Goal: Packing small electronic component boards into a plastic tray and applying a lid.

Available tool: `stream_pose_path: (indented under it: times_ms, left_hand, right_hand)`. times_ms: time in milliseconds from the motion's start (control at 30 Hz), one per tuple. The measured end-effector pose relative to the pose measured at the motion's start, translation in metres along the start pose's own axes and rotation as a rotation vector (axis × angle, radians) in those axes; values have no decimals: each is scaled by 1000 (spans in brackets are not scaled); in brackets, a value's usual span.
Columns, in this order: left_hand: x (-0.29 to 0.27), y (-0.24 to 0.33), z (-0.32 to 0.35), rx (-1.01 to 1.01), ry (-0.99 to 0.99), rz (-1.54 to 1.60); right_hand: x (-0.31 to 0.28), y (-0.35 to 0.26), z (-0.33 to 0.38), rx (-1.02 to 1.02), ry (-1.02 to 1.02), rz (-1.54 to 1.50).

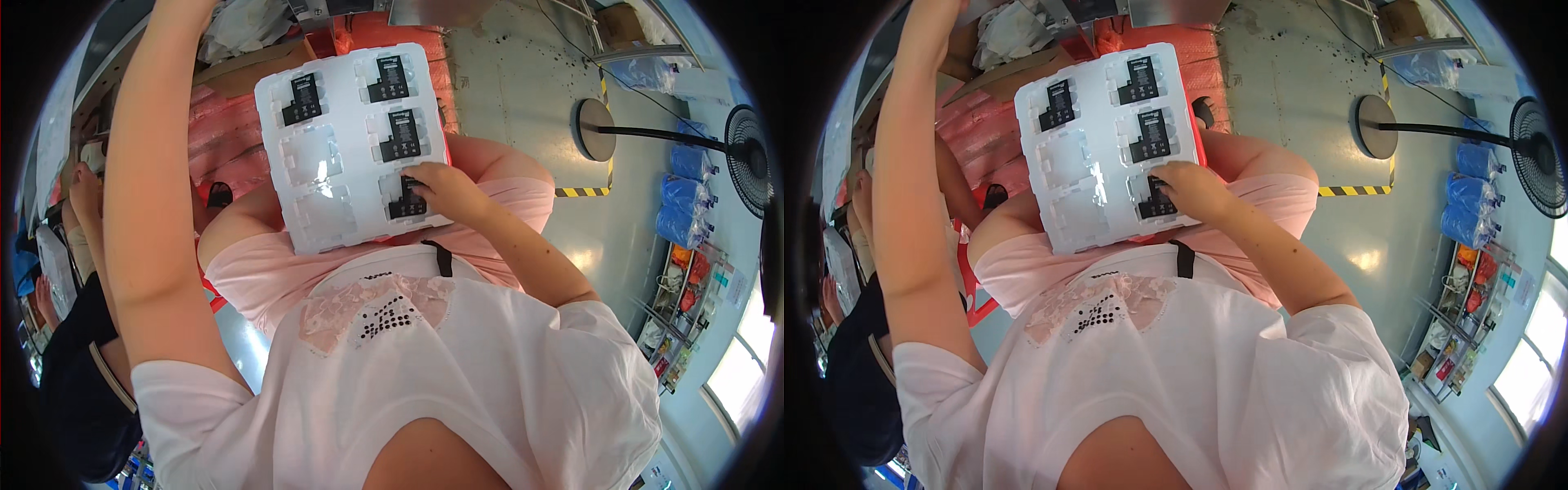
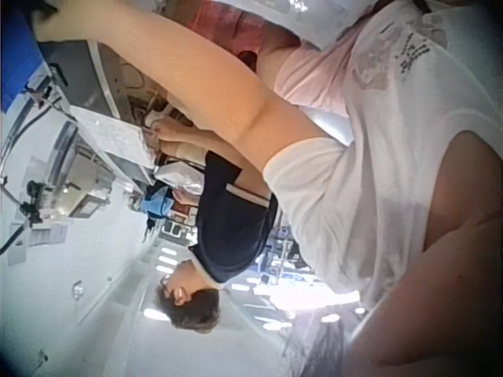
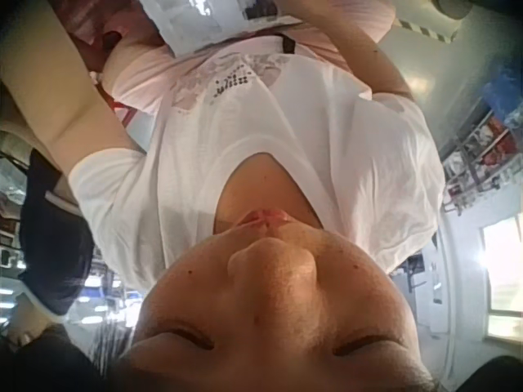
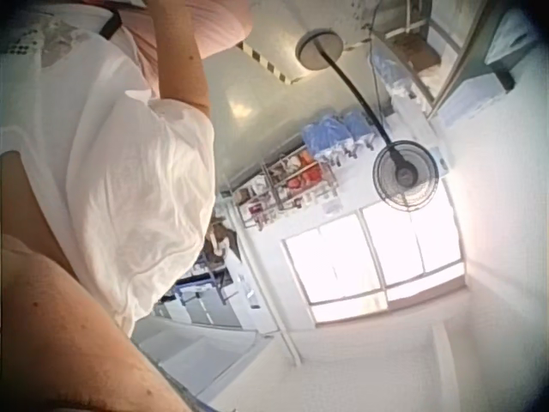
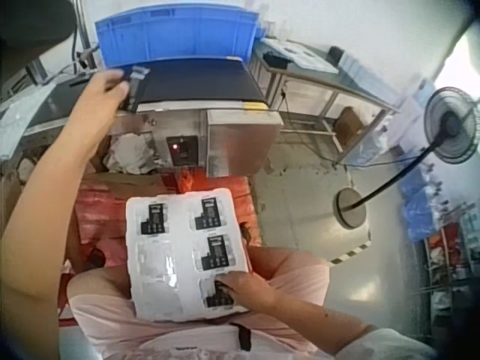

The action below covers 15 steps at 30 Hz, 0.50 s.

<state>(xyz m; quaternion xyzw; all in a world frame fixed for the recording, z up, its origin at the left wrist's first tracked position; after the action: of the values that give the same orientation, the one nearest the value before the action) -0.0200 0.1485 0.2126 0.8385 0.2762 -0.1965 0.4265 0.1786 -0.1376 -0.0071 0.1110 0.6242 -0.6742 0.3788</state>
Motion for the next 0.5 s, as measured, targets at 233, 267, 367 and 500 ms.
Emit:
stream_pose_path:
  times_ms: [233,267,367,500]
  left_hand:
    - [-40,-6,164,-675,-106,628]
    - [-40,-15,181,-702,-80,645]
    - [-31,-32,230,-886,-202,667]
    - [0,-58,280,-875,-183,491]
  right_hand:
    - [-2,2,4,29,-37,-1]
    - [-2,1,4,-20,-5,19]
    - [3,4,11,9,73,43]
    - [0,-29,23,38,241,425]
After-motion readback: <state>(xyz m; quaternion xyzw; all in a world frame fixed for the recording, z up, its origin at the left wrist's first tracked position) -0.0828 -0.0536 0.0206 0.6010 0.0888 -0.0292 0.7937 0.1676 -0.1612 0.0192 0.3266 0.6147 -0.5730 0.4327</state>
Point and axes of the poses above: each hand's wrist, its own z-axis away from the middle knuckle, its own x-axis out of the palm, y = z × x, the point moved 5 cm from there along -z, towards the middle knuckle, and after that the axes turned 1 degree about y, right-handed, at the moved point
